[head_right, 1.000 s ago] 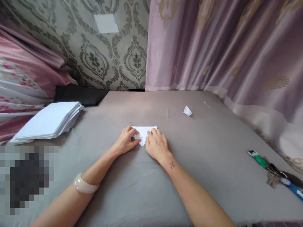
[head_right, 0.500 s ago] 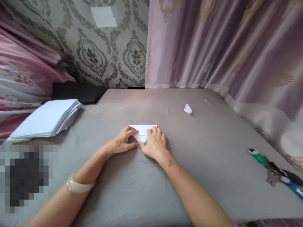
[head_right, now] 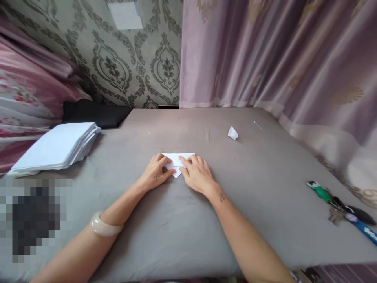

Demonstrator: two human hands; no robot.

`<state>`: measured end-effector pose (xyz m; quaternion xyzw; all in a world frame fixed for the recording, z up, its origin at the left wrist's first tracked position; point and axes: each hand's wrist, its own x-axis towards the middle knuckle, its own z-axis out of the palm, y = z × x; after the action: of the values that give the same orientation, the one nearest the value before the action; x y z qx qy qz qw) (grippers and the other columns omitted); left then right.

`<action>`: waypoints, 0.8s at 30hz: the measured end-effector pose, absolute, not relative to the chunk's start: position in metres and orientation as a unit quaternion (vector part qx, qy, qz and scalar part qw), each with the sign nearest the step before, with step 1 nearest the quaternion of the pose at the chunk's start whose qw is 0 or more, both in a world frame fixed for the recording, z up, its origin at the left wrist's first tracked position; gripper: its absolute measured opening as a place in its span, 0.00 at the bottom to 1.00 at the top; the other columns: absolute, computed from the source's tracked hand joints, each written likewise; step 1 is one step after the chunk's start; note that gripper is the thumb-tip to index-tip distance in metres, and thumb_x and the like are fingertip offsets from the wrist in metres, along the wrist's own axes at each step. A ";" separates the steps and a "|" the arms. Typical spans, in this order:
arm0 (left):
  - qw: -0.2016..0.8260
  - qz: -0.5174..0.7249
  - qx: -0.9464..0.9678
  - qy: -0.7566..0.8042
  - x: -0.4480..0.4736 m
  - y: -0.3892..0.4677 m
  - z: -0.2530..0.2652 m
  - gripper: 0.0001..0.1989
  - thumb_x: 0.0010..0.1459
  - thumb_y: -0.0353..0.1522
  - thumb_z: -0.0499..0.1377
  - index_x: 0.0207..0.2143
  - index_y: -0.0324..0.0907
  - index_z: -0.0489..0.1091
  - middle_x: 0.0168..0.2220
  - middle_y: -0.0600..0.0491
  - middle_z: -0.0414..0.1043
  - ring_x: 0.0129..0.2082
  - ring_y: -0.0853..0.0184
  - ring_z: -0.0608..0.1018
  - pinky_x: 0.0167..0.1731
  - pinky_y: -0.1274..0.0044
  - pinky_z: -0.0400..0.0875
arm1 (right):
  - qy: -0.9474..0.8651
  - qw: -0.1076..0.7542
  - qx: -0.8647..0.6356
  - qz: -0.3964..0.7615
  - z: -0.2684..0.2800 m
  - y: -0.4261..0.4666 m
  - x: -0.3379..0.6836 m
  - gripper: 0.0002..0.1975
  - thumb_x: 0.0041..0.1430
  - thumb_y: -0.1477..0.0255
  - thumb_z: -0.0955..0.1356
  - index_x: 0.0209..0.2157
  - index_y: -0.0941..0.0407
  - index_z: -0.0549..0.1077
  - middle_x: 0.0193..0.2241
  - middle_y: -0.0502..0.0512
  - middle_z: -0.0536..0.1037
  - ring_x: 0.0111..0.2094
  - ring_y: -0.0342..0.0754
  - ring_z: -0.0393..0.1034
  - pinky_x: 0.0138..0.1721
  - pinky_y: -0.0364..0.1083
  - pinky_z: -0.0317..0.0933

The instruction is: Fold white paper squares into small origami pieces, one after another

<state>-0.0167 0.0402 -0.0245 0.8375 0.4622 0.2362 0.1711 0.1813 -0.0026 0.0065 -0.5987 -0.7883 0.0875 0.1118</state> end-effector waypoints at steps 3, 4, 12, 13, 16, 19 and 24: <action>0.169 0.228 0.844 0.454 -0.018 0.039 -0.025 0.21 0.53 0.43 0.60 0.44 0.40 0.65 0.42 0.46 0.63 0.42 0.59 0.66 0.44 0.67 0.65 | -0.792 0.090 -0.603 0.037 0.005 -0.008 0.169 0.21 0.64 0.62 0.58 0.58 0.48 0.63 0.47 0.60 0.68 0.46 0.54 0.60 0.47 0.52 0.53; 0.171 0.226 0.846 0.452 -0.018 0.039 -0.025 0.22 0.53 0.44 0.60 0.45 0.40 0.65 0.43 0.46 0.62 0.42 0.58 0.66 0.45 0.67 0.65 | -0.793 0.086 -0.602 0.032 0.005 -0.009 0.167 0.21 0.64 0.62 0.58 0.57 0.49 0.64 0.47 0.60 0.68 0.47 0.54 0.60 0.47 0.52 0.53; 0.187 0.194 0.852 0.449 -0.020 0.031 -0.017 0.24 0.54 0.44 0.58 0.49 0.42 0.64 0.46 0.45 0.63 0.45 0.57 0.66 0.46 0.65 0.65 | -0.774 0.089 -0.626 0.035 0.008 -0.012 0.167 0.20 0.65 0.67 0.58 0.54 0.59 0.66 0.47 0.61 0.69 0.47 0.53 0.61 0.46 0.49 0.57; 0.182 0.189 0.855 0.448 -0.020 0.028 -0.015 0.24 0.55 0.44 0.57 0.50 0.42 0.64 0.47 0.45 0.64 0.46 0.56 0.66 0.46 0.65 0.65 | -0.768 0.089 -0.634 0.031 0.008 -0.012 0.167 0.19 0.65 0.67 0.58 0.53 0.60 0.66 0.47 0.62 0.69 0.47 0.53 0.61 0.46 0.49 0.58; 0.154 0.162 0.866 0.447 -0.020 0.021 -0.009 0.23 0.58 0.44 0.54 0.53 0.44 0.63 0.50 0.45 0.64 0.50 0.55 0.66 0.48 0.66 0.65 | -0.755 0.091 -0.649 0.028 0.009 -0.013 0.169 0.18 0.64 0.67 0.58 0.50 0.61 0.68 0.46 0.63 0.69 0.46 0.53 0.62 0.45 0.49 0.59; 0.122 0.134 0.871 0.456 -0.019 0.016 -0.004 0.24 0.60 0.44 0.51 0.55 0.45 0.62 0.51 0.43 0.63 0.50 0.54 0.67 0.46 0.66 0.66 | -0.753 0.106 -0.649 0.031 0.011 -0.013 0.173 0.17 0.65 0.68 0.57 0.47 0.59 0.70 0.44 0.61 0.70 0.45 0.51 0.63 0.43 0.48 0.60; 0.095 0.141 0.869 0.465 -0.019 0.016 -0.002 0.19 0.60 0.45 0.51 0.47 0.45 0.69 0.43 0.44 0.69 0.43 0.55 0.71 0.40 0.68 0.67 | -0.721 0.170 -0.669 0.057 0.005 -0.001 0.192 0.16 0.64 0.70 0.57 0.31 0.56 0.75 0.39 0.56 0.73 0.41 0.48 0.66 0.38 0.45 0.59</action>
<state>-0.0189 0.0164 -0.0016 0.8688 0.4650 0.1414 0.0952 0.1915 -0.0013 0.0052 -0.6688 -0.7214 0.0573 0.1703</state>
